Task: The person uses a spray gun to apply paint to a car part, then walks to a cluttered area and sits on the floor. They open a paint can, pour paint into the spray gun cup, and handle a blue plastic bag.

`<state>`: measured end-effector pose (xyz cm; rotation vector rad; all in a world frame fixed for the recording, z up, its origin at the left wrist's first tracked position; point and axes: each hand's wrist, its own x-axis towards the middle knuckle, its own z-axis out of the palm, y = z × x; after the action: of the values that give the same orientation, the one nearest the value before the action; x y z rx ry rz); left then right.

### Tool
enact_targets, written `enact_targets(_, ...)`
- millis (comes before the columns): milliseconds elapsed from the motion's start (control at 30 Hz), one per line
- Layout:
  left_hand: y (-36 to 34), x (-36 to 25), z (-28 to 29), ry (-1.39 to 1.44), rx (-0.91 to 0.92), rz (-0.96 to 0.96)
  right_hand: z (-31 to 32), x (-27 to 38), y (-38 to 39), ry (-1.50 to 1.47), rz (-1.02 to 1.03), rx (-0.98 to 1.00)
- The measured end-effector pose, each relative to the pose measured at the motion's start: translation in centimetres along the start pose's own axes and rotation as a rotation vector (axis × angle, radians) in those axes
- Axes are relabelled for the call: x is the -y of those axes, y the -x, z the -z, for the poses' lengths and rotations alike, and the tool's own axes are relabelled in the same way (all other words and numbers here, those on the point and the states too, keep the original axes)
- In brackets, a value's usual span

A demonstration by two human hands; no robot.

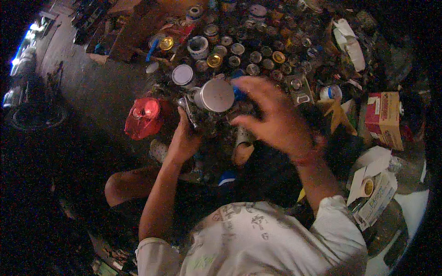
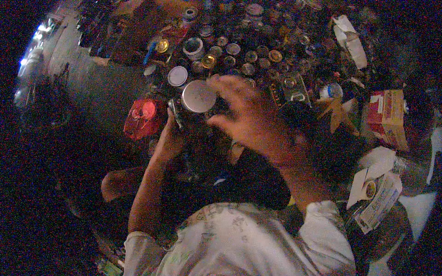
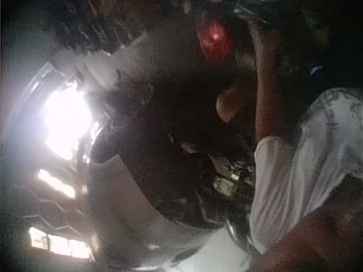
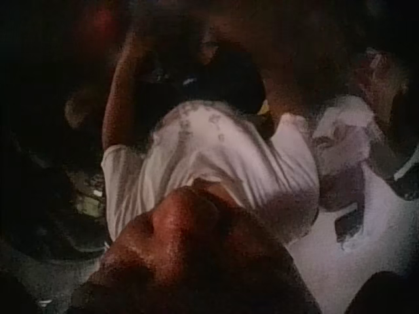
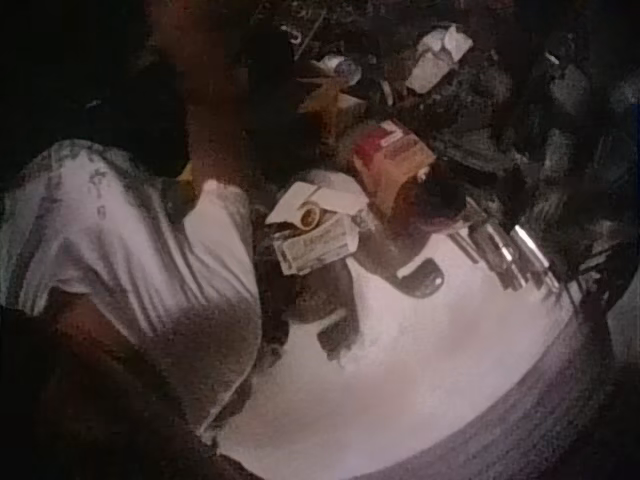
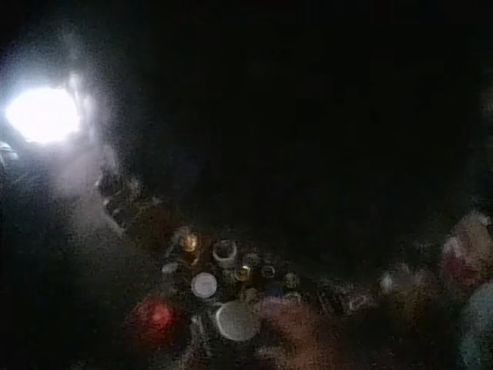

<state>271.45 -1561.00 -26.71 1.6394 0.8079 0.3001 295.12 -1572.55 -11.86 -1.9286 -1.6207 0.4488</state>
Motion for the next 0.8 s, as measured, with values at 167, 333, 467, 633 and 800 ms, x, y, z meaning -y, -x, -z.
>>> enact_targets(167, 1.1, -3.7, 0.5, -0.229, -0.107, -0.03, -5.6, 2.6, -1.1, 0.081, -0.047, -0.014)
enact_targets(333, 2.2, -2.1, 0.8, -0.249, -0.103, 0.026, -7.1, 0.7, -2.1, -0.013, -0.101, 0.039)
enact_targets(467, 2.1, -0.9, 0.0, -0.187, -0.078, 0.112, -7.4, -0.8, -1.9, -0.043, -0.083, 0.109)
enact_targets(633, 1.8, 1.9, -0.8, 0.096, -0.123, 0.184, -8.0, -6.3, -4.8, -0.347, -0.128, -0.269)
enact_targets(800, 1.6, 5.7, -1.2, 0.257, -0.113, 0.166, -12.8, -19.3, -6.4, -0.644, -0.771, -0.767)
